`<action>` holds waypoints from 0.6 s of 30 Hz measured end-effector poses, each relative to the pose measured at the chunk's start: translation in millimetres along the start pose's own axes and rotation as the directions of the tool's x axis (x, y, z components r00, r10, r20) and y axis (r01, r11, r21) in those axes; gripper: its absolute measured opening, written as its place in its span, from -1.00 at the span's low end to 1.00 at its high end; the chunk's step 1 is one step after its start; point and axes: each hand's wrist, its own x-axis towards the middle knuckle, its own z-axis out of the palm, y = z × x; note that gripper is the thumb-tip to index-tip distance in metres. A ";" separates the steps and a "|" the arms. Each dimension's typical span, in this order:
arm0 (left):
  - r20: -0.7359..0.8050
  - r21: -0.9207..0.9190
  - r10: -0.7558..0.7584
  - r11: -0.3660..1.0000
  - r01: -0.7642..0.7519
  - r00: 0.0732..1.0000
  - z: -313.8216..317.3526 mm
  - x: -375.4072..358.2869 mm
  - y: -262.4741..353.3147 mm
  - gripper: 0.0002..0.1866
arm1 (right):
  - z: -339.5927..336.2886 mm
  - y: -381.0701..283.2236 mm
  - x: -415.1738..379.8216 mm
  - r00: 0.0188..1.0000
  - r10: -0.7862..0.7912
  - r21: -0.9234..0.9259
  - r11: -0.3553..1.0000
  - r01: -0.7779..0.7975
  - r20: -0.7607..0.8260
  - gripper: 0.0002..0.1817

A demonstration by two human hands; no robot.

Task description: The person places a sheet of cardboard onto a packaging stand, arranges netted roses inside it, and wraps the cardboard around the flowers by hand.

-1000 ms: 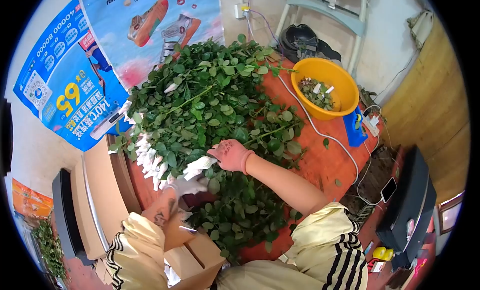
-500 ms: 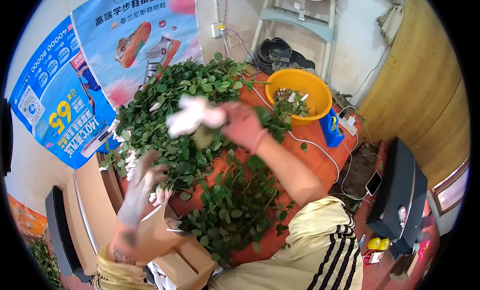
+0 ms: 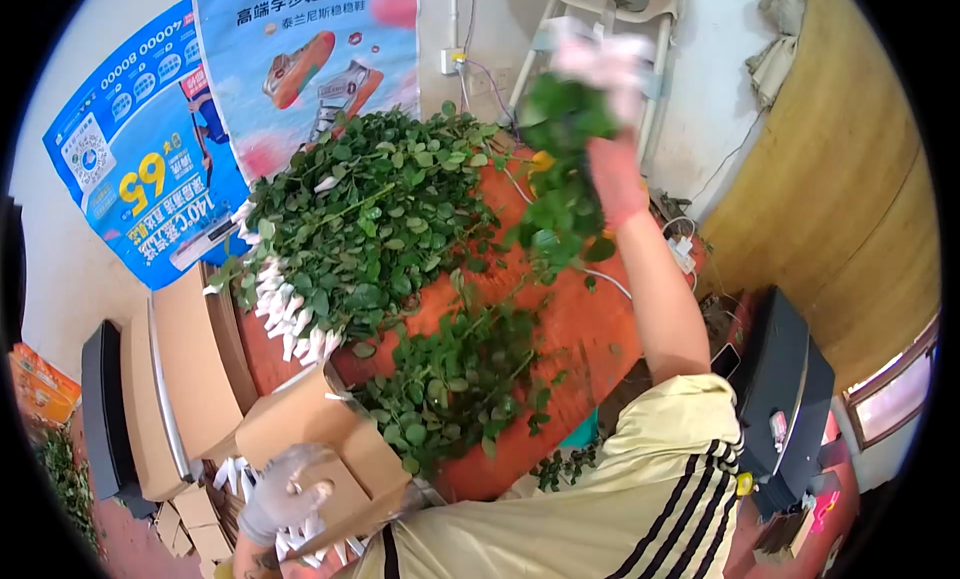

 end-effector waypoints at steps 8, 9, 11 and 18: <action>-0.331 -0.244 -0.163 0.966 0.083 0.930 -32.1 -76.4 -3.0 -0.43 | -11.7 -29.5 -6.3 0.997 -0.002 0.583 0.811 0.046 -0.076 -0.63; -0.416 -0.327 -0.239 0.940 0.100 0.877 -28.0 -87.0 0.6 -0.40 | -11.5 -26.5 -7.9 0.998 -0.020 0.119 0.993 0.027 -0.052 -0.60; -0.481 -0.414 -0.314 0.904 0.104 0.818 -21.3 -105.7 -1.6 -0.37 | -16.3 -5.2 -7.6 0.992 -0.062 -0.447 0.888 0.107 0.113 -0.54; -0.463 -0.465 -0.383 0.873 0.149 0.800 -7.5 -137.6 -29.5 -0.40 | -33.5 20.6 1.7 0.949 -0.090 0.335 0.922 0.194 -0.301 -0.72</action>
